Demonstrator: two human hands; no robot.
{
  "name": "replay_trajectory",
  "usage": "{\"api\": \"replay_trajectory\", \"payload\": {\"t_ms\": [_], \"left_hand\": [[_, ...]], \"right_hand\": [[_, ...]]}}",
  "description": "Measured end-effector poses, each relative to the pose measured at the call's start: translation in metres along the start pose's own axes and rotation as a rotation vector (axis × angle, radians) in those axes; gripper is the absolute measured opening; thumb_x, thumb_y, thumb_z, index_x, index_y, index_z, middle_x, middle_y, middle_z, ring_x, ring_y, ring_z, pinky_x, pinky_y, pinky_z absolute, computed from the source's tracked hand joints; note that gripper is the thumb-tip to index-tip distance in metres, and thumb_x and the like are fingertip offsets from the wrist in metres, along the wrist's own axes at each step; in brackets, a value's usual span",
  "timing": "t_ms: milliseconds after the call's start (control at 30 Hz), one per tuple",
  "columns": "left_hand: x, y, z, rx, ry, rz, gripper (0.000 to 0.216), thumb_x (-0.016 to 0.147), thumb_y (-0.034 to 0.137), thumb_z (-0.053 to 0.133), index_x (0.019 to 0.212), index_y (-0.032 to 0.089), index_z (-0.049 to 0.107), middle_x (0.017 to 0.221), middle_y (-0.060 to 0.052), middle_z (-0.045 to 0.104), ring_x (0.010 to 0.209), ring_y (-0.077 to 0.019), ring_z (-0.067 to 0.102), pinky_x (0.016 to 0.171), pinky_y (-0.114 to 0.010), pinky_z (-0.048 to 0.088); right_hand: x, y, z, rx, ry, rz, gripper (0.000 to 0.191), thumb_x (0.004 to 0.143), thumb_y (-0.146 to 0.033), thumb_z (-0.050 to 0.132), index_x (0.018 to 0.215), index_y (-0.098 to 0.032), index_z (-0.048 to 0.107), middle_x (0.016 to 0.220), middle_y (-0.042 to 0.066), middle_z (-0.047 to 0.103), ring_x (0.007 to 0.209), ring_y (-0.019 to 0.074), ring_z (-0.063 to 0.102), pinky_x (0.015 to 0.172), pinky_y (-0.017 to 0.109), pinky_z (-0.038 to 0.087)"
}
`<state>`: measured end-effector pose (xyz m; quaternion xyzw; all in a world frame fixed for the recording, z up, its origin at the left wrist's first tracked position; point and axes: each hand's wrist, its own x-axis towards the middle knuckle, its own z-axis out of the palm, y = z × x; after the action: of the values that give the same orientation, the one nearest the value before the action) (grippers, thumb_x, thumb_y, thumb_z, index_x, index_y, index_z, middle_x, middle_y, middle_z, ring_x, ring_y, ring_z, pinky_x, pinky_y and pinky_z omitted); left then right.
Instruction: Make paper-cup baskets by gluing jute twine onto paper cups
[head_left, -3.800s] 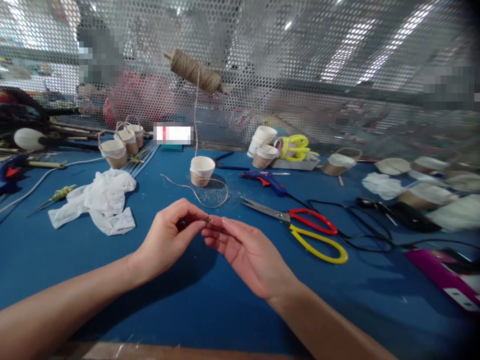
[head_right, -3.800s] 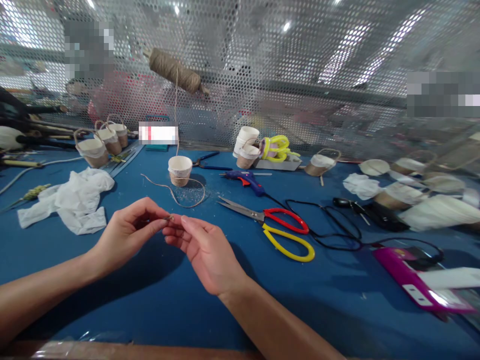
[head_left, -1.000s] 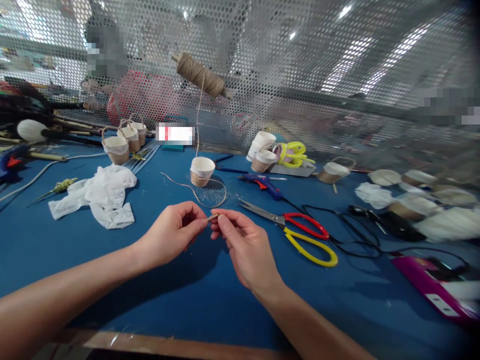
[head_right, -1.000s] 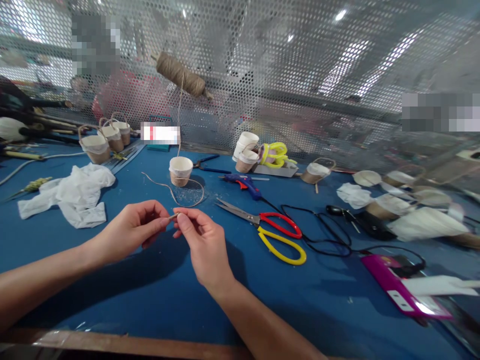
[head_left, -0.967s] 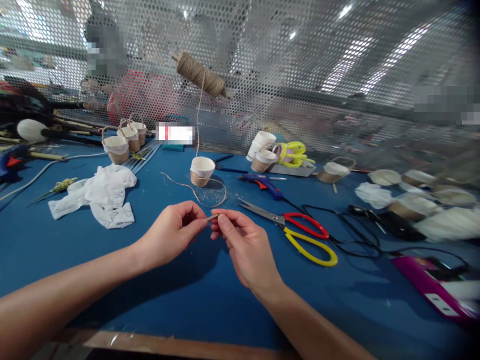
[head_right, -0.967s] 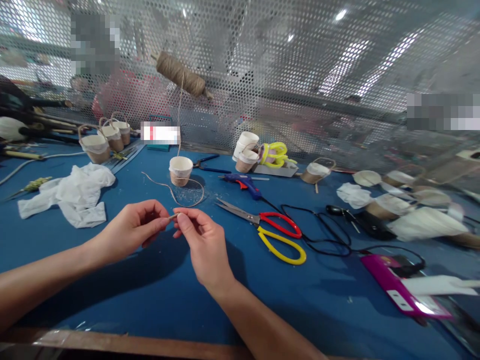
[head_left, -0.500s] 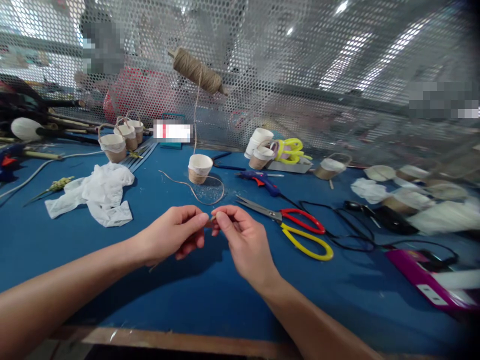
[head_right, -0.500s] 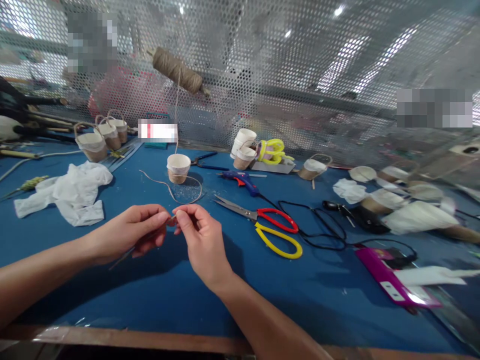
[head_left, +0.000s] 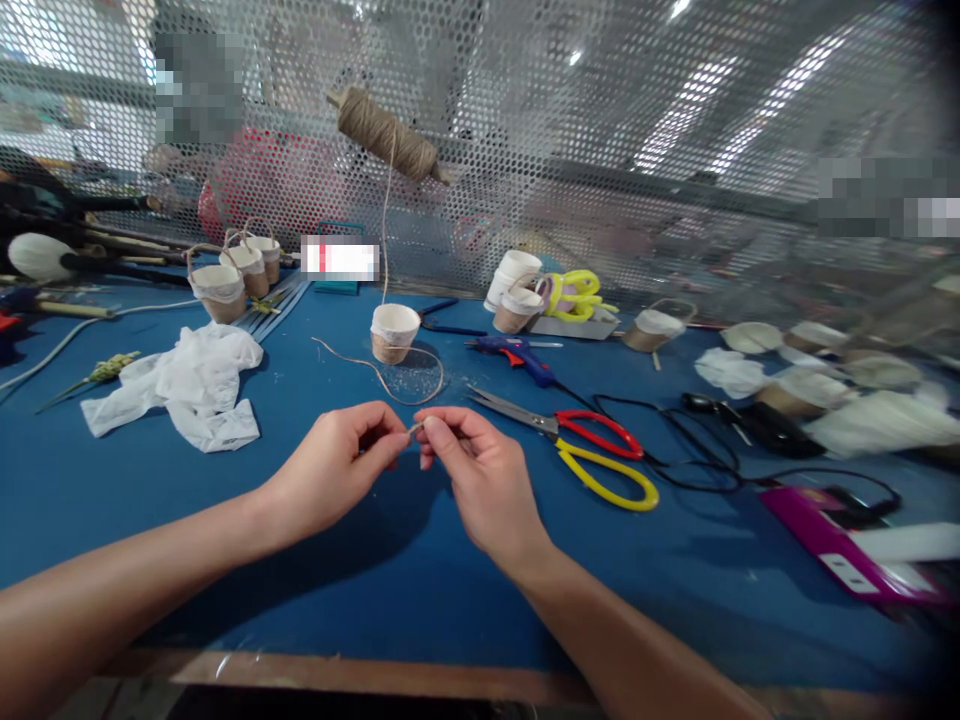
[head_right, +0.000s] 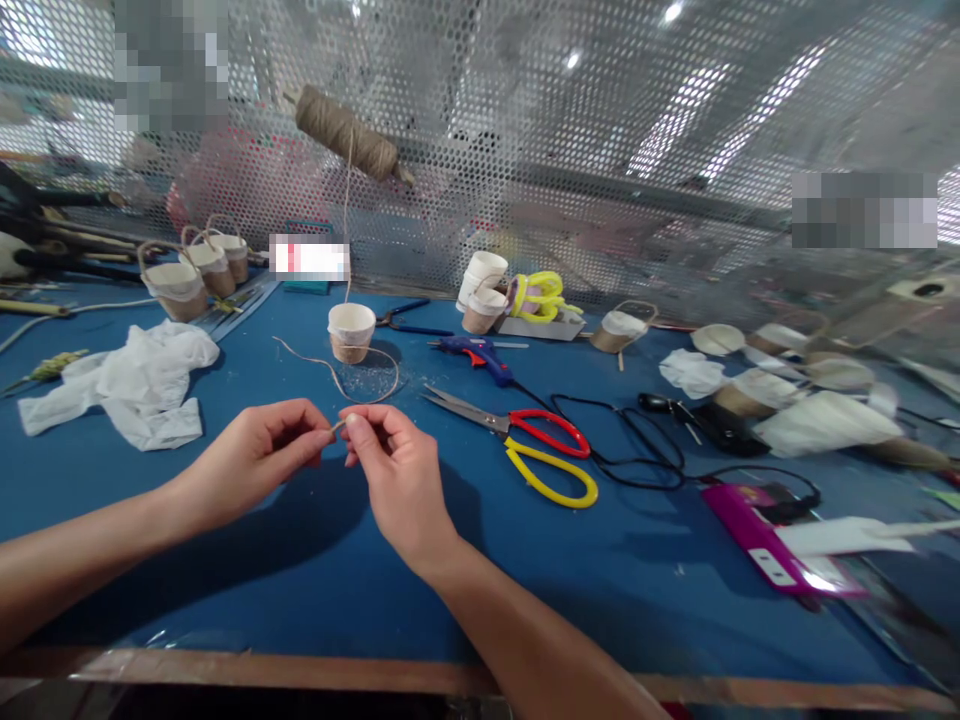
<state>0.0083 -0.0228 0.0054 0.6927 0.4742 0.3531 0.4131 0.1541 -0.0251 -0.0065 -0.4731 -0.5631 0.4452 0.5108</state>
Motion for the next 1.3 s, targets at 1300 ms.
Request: {"api": "replay_trajectory", "payload": {"t_ms": [1300], "left_hand": [[0.017, 0.005, 0.002, -0.255, -0.097, -0.109, 0.023, 0.079, 0.033, 0.048, 0.065, 0.016, 0.044, 0.052, 0.007, 0.043, 0.043, -0.0045, 0.032, 0.041, -0.018, 0.024]], "right_hand": [[0.009, 0.011, -0.005, 0.244, -0.002, 0.004, 0.013, 0.073, -0.030, 0.063, 0.082, -0.022, 0.068, 0.066, -0.002, 0.061, 0.058, 0.0087, 0.050, 0.062, 0.026, 0.042]]}}
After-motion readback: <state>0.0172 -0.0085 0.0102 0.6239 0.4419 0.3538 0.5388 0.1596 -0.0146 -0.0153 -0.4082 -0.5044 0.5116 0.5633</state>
